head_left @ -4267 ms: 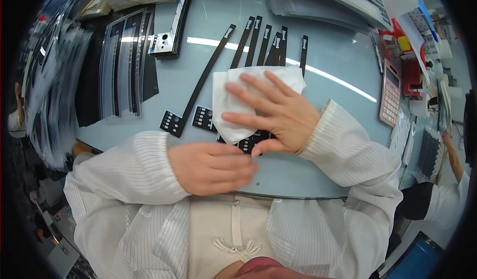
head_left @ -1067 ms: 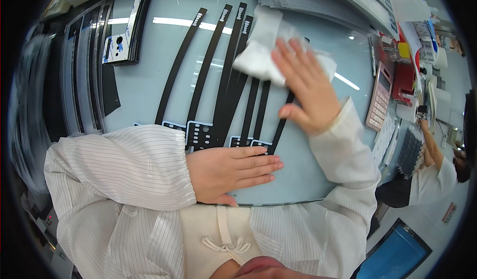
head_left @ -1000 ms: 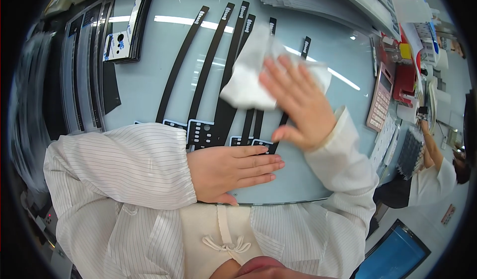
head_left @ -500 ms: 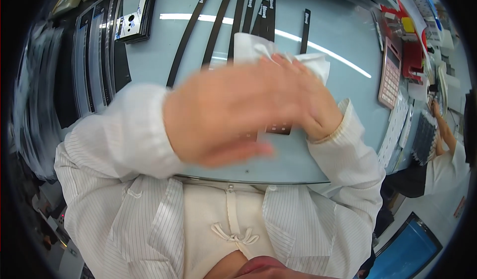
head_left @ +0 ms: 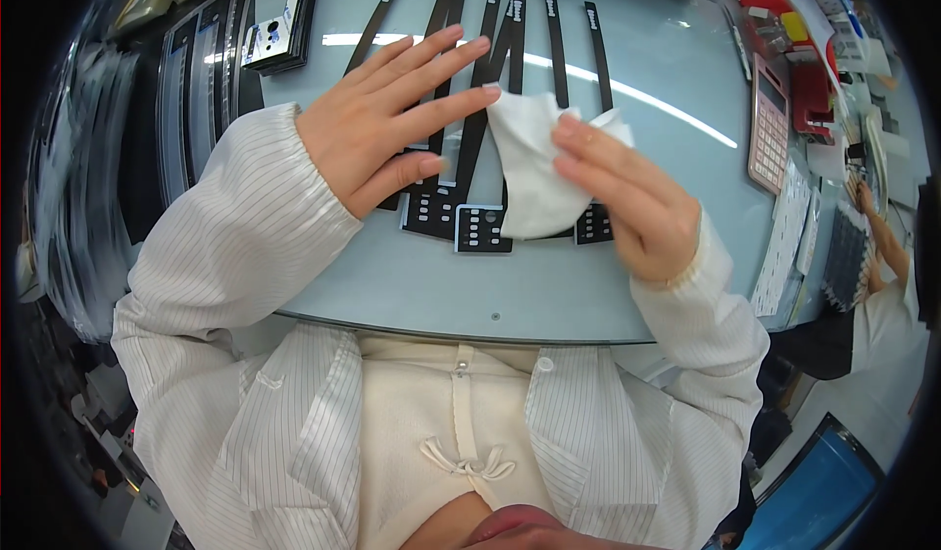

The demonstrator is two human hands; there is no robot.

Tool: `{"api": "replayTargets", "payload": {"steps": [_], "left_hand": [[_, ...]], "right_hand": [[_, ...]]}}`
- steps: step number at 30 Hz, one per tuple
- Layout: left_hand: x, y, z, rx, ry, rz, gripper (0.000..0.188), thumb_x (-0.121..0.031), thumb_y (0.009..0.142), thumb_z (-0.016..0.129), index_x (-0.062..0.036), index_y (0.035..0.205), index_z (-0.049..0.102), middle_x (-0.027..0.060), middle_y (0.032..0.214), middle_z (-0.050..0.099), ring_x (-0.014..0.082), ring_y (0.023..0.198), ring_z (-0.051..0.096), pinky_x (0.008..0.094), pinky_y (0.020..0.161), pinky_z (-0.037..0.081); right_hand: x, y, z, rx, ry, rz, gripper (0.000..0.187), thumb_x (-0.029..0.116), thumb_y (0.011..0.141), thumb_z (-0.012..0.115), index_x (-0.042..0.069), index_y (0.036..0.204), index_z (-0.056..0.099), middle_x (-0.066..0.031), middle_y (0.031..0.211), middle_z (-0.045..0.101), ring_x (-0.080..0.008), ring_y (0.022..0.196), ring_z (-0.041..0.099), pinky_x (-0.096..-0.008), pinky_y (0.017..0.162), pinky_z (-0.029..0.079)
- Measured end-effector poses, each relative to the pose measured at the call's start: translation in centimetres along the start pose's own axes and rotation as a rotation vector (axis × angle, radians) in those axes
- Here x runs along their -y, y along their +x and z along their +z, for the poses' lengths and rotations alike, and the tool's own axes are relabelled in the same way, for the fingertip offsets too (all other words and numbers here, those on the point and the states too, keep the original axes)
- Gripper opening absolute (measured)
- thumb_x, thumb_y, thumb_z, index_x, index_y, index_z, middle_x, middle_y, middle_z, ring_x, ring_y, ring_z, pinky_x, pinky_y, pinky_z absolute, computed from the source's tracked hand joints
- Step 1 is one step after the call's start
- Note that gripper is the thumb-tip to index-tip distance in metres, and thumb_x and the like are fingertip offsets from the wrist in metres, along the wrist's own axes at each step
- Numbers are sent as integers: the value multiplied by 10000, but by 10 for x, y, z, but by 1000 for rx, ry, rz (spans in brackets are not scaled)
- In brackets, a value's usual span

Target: Assembling small black plastic components by cleaning them with a cloth and applying adhesive labels.

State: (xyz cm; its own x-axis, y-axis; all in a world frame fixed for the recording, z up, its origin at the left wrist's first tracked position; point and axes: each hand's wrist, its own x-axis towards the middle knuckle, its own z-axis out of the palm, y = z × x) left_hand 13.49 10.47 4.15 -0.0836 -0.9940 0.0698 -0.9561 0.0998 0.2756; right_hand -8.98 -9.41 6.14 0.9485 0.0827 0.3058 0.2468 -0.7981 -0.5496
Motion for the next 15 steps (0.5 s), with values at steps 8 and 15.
{"api": "replayTargets", "payload": {"steps": [8,15], "left_hand": [[4,43,16,-91,-129,206,570,-436,994,329,-124,1465,406,132,1585,242,337,1475,178,493,1190,136],[7,56,33,-45,-19,261,553,-398,965,451,-211,1480,379,71,1598,225,261,1476,199,490,1204,133]], "right_hand": [[34,-12,49,449,-191,-70,770,630,887,343,114,1454,409,-89,1533,359,-255,1442,283,-429,1192,147],[31,-21,36,521,-327,-27,955,799,789,289,136,1469,394,-64,1551,335,-242,1460,243,-434,1192,116]]}}
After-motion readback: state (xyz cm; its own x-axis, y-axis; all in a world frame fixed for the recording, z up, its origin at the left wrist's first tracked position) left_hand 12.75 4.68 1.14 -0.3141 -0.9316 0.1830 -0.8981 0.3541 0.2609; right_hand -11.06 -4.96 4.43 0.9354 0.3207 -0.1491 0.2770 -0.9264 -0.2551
